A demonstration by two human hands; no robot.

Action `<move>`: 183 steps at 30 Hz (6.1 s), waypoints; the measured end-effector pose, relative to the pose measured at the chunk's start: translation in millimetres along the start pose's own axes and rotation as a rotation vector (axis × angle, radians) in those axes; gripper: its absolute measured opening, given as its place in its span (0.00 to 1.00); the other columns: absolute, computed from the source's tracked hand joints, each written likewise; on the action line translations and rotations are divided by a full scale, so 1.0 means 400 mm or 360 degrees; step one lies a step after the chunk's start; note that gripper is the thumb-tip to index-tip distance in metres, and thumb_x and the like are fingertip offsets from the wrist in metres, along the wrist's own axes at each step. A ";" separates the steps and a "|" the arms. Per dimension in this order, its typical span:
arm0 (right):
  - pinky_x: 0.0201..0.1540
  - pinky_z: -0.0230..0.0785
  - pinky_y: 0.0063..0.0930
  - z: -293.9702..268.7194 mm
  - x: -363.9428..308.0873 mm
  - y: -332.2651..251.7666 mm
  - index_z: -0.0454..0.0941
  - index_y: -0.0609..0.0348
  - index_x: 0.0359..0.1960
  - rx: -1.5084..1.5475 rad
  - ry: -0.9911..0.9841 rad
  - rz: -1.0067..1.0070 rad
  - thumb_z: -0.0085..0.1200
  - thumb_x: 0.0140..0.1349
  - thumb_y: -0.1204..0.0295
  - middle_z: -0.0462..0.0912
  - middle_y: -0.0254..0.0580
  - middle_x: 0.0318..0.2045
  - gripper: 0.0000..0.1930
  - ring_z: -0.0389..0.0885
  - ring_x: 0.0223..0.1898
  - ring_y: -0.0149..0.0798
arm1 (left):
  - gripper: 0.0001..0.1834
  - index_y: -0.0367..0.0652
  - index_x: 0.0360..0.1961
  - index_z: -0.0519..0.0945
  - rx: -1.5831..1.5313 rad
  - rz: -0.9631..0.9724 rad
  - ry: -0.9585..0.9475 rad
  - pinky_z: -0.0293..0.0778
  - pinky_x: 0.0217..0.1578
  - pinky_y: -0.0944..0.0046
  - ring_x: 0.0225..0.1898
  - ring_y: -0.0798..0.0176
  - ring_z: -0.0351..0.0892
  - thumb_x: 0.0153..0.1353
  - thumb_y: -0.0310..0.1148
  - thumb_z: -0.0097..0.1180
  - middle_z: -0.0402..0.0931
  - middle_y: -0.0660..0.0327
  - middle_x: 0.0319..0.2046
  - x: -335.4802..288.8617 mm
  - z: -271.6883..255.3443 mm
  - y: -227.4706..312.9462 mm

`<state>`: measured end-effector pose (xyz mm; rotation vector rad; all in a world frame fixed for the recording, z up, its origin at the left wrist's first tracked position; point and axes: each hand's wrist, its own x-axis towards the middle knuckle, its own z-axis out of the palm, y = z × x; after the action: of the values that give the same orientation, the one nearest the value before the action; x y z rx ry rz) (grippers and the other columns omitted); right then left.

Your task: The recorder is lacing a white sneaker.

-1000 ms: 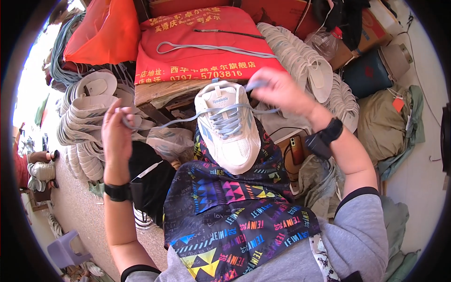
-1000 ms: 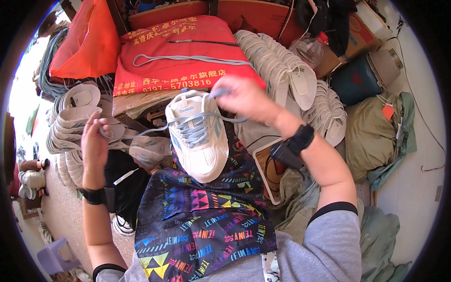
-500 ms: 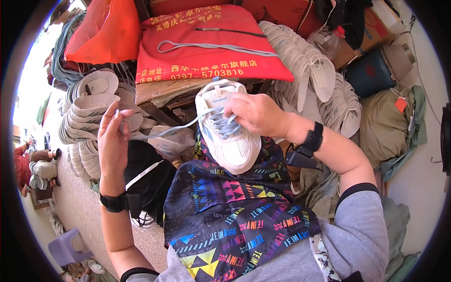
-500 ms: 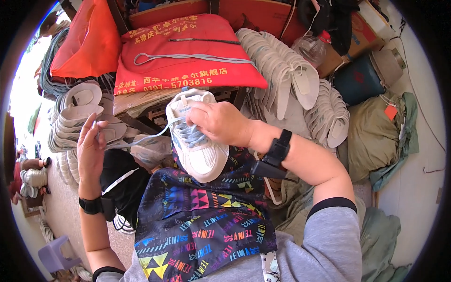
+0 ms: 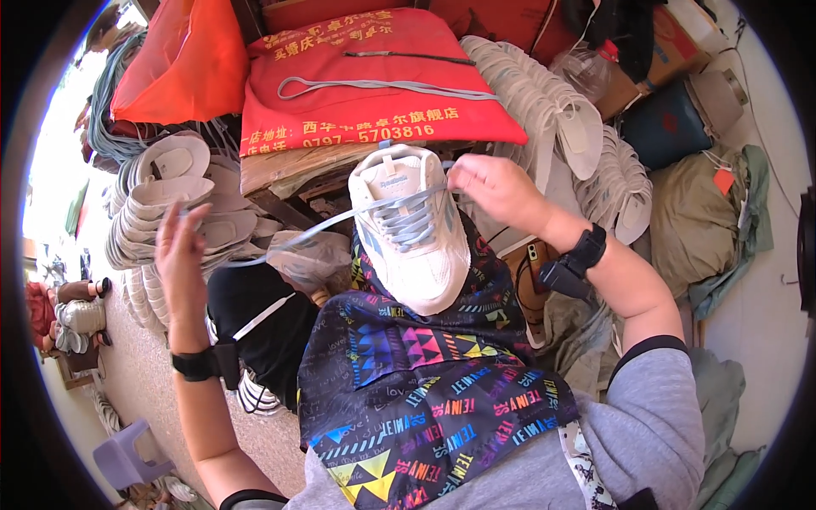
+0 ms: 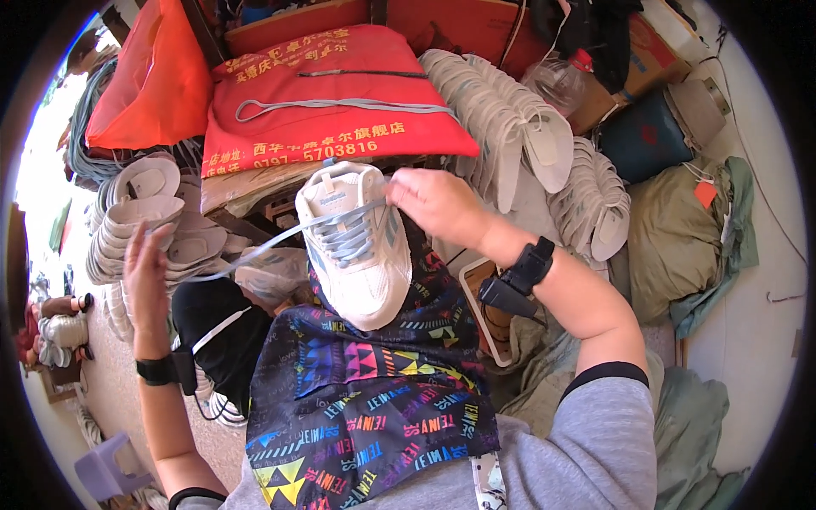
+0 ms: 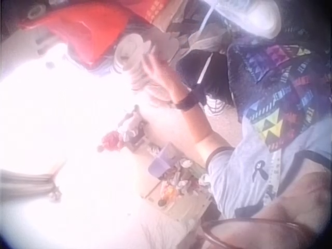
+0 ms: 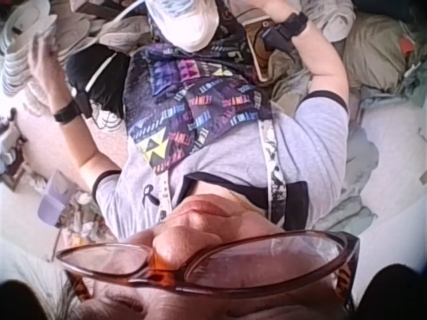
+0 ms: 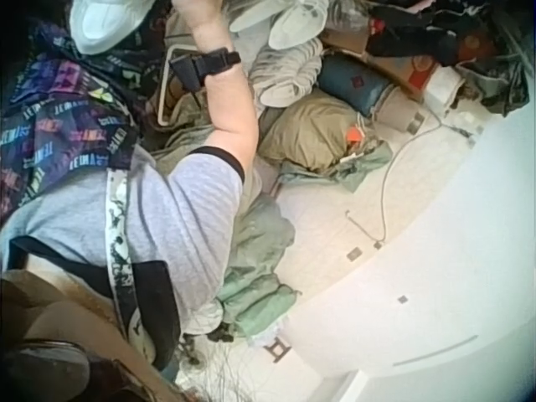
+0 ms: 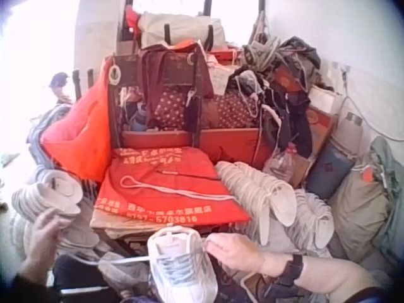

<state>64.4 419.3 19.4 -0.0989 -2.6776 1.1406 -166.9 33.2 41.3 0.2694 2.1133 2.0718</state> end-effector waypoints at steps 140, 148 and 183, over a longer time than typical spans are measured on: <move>0.32 0.72 0.39 -0.008 0.025 -0.082 0.70 0.58 0.35 -0.0489 -0.0121 -0.0282 0.57 0.57 0.75 0.78 0.45 0.29 0.08 0.80 0.32 0.50 | 0.05 0.40 0.27 0.82 0.1016 0.0746 -0.0727 0.62 0.48 0.60 0.43 0.59 0.67 0.54 0.30 0.63 0.73 0.61 0.35 -0.091 0.338 0.005; 0.47 0.70 0.42 -0.024 0.093 -0.093 0.75 0.57 0.39 -0.0703 -0.0139 -0.0688 0.60 0.51 0.76 0.74 0.42 0.39 0.13 0.73 0.47 0.48 | 0.06 0.40 0.34 0.81 0.0958 0.0784 -0.0616 0.66 0.47 0.57 0.44 0.51 0.70 0.59 0.31 0.59 0.75 0.56 0.36 -0.098 0.373 -0.018; 0.47 0.67 0.21 -0.048 0.200 -0.264 0.82 0.62 0.29 0.0287 0.0534 -0.0274 0.59 0.62 0.72 0.79 0.36 0.45 0.07 0.74 0.44 0.27 | 0.05 0.37 0.34 0.80 -0.0080 0.0327 -0.1140 0.72 0.35 0.72 0.34 0.74 0.73 0.60 0.27 0.61 0.75 0.64 0.35 -0.109 0.505 0.128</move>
<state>-6.0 371.4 122.7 -0.0248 -2.2359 1.1866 -74.7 219.1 88.0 1.0731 1.6367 1.7370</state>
